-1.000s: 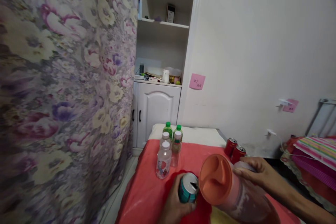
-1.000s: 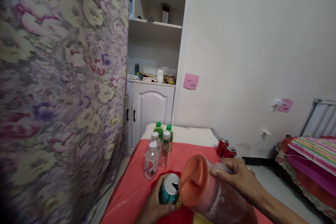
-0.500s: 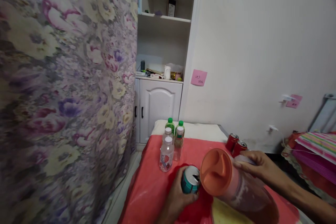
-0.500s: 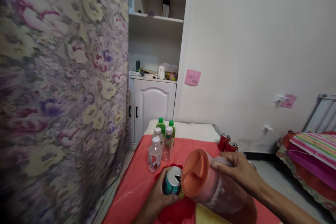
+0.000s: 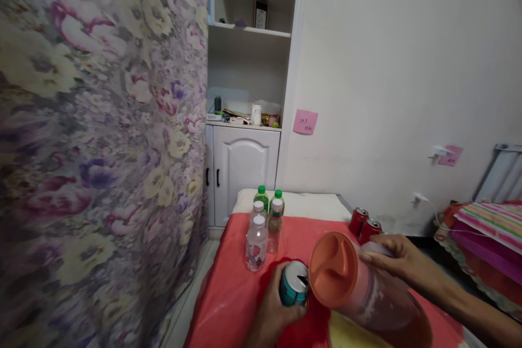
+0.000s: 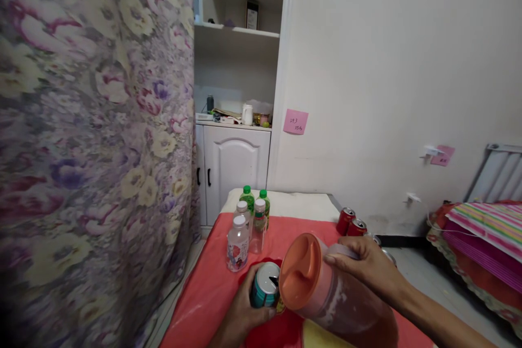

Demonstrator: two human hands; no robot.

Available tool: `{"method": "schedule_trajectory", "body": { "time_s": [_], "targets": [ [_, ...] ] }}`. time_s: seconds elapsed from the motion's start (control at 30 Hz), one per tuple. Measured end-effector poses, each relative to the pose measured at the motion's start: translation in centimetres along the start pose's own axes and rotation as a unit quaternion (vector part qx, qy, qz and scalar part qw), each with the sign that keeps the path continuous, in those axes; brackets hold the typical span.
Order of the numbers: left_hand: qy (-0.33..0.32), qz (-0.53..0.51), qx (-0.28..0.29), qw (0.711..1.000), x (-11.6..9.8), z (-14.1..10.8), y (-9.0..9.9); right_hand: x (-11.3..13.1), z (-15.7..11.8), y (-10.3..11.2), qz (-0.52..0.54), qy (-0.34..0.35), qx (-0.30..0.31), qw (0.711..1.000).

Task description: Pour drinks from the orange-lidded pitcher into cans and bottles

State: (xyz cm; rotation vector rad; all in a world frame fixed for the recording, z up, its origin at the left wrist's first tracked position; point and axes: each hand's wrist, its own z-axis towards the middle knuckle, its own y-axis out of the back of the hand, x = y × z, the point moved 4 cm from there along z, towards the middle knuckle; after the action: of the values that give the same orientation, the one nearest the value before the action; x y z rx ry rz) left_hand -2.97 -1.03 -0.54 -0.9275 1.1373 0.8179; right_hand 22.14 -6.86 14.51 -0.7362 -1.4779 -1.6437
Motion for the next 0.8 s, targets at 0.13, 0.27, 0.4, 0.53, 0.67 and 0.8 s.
{"method": "schedule_trajectory", "body": {
  "time_s": [0.13, 0.27, 0.4, 0.53, 0.67, 0.8],
  "targets": [
    [-0.016, -0.014, 0.005, 1.0, 0.4, 0.1, 0.2, 0.1, 0.1, 0.0, -0.001, 0.002, -0.003, 1.0],
    [-0.024, -0.006, 0.002, 1.0, 1.0, 0.3, 0.4, -0.1, 0.2, 0.0, -0.008, 0.001, 0.004, 1.0],
    [-0.035, -0.009, 0.003, 0.999, 1.5, 0.4, 0.7, -0.3, 0.2, 0.0, -0.016, -0.001, 0.004, 1.0],
    [-0.032, -0.005, 0.0, 0.999, 1.2, 0.5, 0.6, -0.5, 0.3, 0.0, -0.023, 0.001, 0.012, 1.0],
    [-0.018, -0.017, 0.001, 1.0, 0.5, 0.3, 0.2, -0.4, 0.3, 0.0, -0.02, 0.0, 0.014, 1.0],
    [-0.01, -0.015, -0.003, 1.0, 0.5, 0.2, 0.2, -0.3, 0.2, 0.1, -0.026, -0.008, 0.009, 1.0]
  ]
}}
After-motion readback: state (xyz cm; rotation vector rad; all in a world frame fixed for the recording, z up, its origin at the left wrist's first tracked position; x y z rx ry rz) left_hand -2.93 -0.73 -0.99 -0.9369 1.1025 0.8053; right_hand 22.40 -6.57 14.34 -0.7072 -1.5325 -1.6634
